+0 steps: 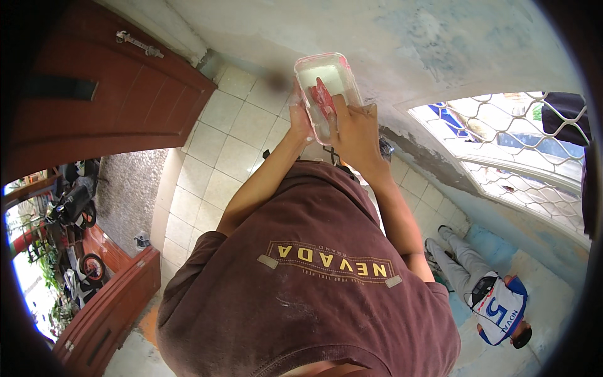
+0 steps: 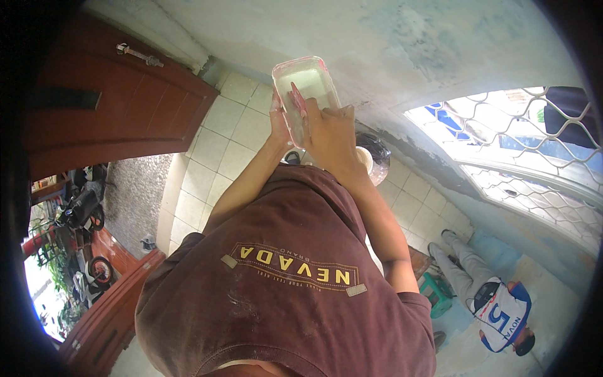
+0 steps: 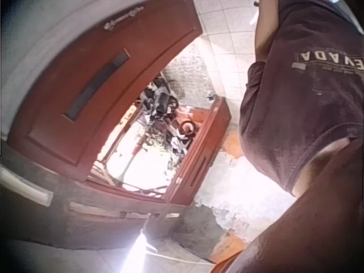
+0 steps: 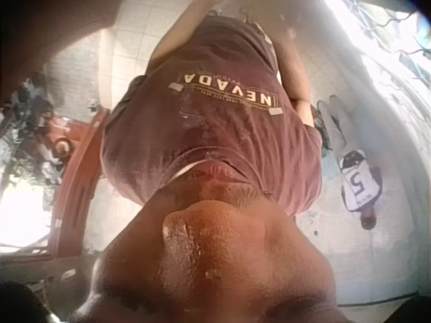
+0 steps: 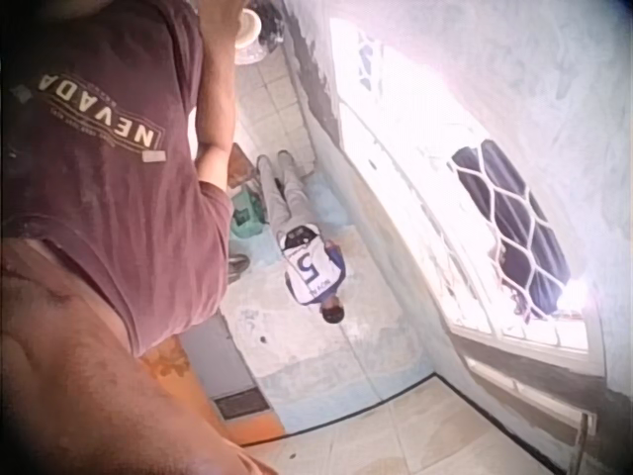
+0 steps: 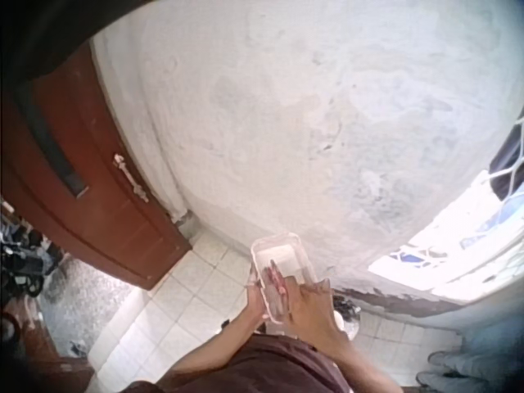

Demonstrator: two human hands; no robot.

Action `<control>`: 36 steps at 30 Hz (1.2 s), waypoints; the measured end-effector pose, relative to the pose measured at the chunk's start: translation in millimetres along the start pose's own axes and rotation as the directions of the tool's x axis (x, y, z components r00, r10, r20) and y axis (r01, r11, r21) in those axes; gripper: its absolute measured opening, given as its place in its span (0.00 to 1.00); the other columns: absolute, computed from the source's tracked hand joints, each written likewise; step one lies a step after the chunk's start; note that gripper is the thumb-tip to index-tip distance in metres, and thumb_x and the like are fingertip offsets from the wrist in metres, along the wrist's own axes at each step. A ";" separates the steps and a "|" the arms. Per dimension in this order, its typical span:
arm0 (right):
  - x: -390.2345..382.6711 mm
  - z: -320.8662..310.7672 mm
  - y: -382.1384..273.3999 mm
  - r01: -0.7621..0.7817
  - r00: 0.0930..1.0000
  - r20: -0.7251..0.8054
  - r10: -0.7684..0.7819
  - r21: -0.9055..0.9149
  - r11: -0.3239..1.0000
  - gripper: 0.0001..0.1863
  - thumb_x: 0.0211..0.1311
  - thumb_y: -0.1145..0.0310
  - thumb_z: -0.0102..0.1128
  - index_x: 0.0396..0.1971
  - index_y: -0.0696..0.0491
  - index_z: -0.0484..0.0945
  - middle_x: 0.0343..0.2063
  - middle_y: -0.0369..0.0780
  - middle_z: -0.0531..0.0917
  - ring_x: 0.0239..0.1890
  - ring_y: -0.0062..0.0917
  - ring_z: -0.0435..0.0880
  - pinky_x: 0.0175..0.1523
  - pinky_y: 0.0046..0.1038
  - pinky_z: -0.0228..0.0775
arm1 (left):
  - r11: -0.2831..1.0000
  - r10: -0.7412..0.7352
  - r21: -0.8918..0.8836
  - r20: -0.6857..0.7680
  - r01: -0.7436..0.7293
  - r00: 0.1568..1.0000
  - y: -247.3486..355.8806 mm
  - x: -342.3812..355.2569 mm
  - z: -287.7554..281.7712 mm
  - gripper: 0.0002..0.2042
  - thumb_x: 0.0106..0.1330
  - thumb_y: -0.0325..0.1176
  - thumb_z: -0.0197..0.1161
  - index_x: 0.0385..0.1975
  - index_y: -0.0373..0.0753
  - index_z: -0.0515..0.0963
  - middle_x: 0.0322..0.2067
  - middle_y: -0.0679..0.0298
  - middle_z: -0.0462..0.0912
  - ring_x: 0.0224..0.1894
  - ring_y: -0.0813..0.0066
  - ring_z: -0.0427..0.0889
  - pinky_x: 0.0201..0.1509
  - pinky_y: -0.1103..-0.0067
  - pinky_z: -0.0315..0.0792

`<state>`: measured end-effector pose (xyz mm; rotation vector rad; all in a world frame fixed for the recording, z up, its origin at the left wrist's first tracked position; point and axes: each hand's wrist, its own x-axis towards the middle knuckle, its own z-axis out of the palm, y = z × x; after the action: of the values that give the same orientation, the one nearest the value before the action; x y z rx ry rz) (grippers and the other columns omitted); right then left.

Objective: The person applies putty to a wall using a scraper and then loads more putty onto the scraper from a plastic container.

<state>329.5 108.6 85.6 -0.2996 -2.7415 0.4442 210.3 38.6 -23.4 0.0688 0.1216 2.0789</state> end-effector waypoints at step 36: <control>11.0 6.4 9.0 -0.146 0.989 -0.047 0.142 -0.080 0.986 0.13 0.67 0.70 0.56 0.50 0.53 0.72 0.25 0.43 0.84 0.25 0.42 0.81 0.42 0.43 0.57 | 0.987 0.027 0.162 -0.125 -0.007 0.992 9.4 -4.3 5.5 0.33 0.79 0.63 0.38 0.71 0.44 0.65 0.64 0.56 0.75 0.63 0.62 0.79 0.67 0.63 0.77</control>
<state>318.4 118.1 80.3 -0.5250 -2.7128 0.3563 204.8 30.6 -16.8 0.0367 0.3686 2.0870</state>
